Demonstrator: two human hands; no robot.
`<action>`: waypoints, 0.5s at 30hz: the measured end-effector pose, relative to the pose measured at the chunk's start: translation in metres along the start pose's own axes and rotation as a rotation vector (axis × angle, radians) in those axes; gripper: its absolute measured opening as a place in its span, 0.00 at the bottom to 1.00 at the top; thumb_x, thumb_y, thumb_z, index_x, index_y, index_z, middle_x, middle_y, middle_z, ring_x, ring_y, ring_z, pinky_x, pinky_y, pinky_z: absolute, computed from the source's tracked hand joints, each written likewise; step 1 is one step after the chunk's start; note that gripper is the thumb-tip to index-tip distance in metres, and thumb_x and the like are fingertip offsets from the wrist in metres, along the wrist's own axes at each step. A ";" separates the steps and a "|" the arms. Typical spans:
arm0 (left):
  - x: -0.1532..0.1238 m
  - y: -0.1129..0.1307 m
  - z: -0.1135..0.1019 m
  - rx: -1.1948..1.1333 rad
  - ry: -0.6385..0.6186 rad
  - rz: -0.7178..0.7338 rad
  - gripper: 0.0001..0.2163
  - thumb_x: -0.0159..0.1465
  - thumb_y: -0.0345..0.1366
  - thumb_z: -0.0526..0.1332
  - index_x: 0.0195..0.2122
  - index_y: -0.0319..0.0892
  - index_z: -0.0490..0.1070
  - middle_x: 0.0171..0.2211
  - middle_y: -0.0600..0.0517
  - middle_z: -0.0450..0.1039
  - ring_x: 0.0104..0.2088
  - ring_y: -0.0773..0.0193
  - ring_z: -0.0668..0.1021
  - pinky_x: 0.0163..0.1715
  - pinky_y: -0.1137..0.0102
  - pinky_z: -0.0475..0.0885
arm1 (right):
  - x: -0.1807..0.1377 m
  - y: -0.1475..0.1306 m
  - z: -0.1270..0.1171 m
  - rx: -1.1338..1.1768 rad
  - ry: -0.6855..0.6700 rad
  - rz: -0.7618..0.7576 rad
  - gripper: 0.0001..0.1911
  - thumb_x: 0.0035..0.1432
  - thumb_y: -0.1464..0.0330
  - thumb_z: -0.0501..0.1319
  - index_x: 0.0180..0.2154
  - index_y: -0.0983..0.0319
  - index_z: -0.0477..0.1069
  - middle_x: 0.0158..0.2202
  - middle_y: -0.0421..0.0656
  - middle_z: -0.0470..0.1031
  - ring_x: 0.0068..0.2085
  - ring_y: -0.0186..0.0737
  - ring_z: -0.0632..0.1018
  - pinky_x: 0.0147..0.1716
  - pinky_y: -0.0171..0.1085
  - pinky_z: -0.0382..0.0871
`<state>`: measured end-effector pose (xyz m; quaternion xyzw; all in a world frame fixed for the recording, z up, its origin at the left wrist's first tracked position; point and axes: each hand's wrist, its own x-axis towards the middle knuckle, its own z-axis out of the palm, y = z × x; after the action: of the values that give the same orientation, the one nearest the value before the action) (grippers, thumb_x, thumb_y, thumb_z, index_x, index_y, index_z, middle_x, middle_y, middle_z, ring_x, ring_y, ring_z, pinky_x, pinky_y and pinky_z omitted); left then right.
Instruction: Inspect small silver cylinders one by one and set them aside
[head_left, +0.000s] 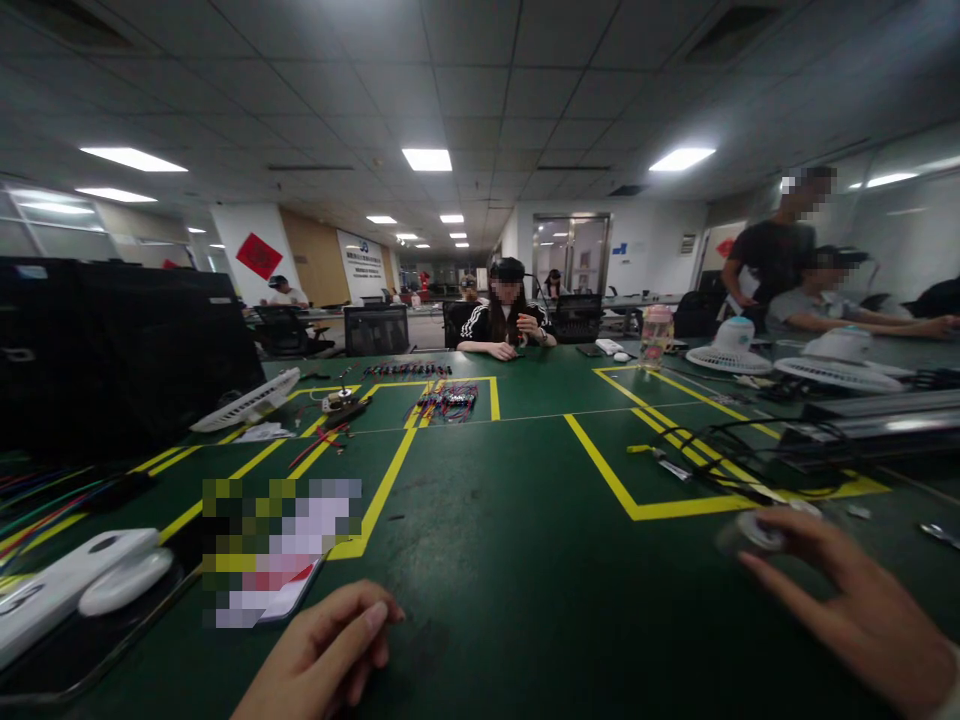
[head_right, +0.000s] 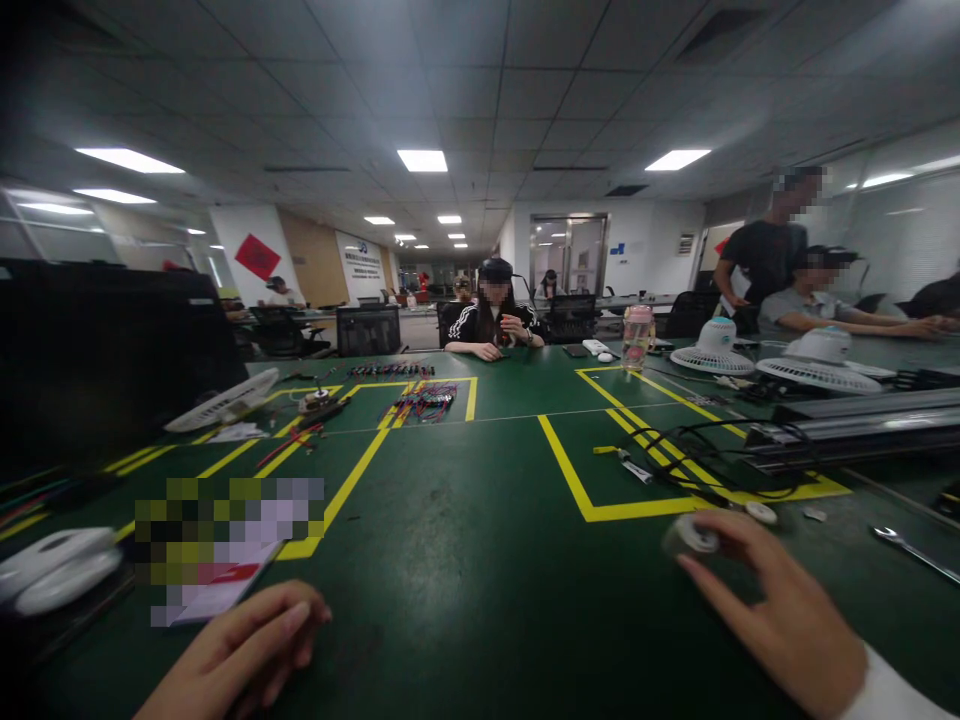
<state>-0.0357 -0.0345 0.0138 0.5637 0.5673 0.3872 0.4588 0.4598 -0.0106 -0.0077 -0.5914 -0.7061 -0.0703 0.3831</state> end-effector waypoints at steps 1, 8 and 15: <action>0.000 0.001 0.000 0.002 0.003 -0.001 0.20 0.56 0.57 0.58 0.32 0.44 0.73 0.20 0.57 0.70 0.17 0.71 0.68 0.14 0.79 0.56 | 0.001 -0.028 0.012 0.054 -0.034 -0.106 0.24 0.52 0.59 0.62 0.50 0.56 0.60 0.48 0.48 0.67 0.46 0.43 0.72 0.46 0.41 0.68; 0.000 -0.002 -0.001 0.020 0.028 0.009 0.21 0.56 0.58 0.57 0.32 0.44 0.73 0.20 0.57 0.70 0.16 0.71 0.68 0.13 0.80 0.56 | 0.013 -0.176 0.073 0.570 -0.336 -0.282 0.20 0.52 0.75 0.56 0.47 0.58 0.58 0.43 0.42 0.66 0.43 0.34 0.69 0.45 0.36 0.66; 0.002 -0.001 -0.004 0.042 -0.088 0.004 0.18 0.61 0.54 0.54 0.35 0.43 0.72 0.22 0.57 0.70 0.18 0.70 0.68 0.14 0.78 0.57 | 0.021 -0.198 0.082 0.634 -0.482 -0.205 0.22 0.47 0.78 0.59 0.45 0.58 0.61 0.41 0.39 0.65 0.40 0.32 0.68 0.42 0.35 0.64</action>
<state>-0.0398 -0.0325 0.0140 0.5907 0.5535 0.3510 0.4707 0.2460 -0.0064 0.0185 -0.3701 -0.8177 0.2534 0.3608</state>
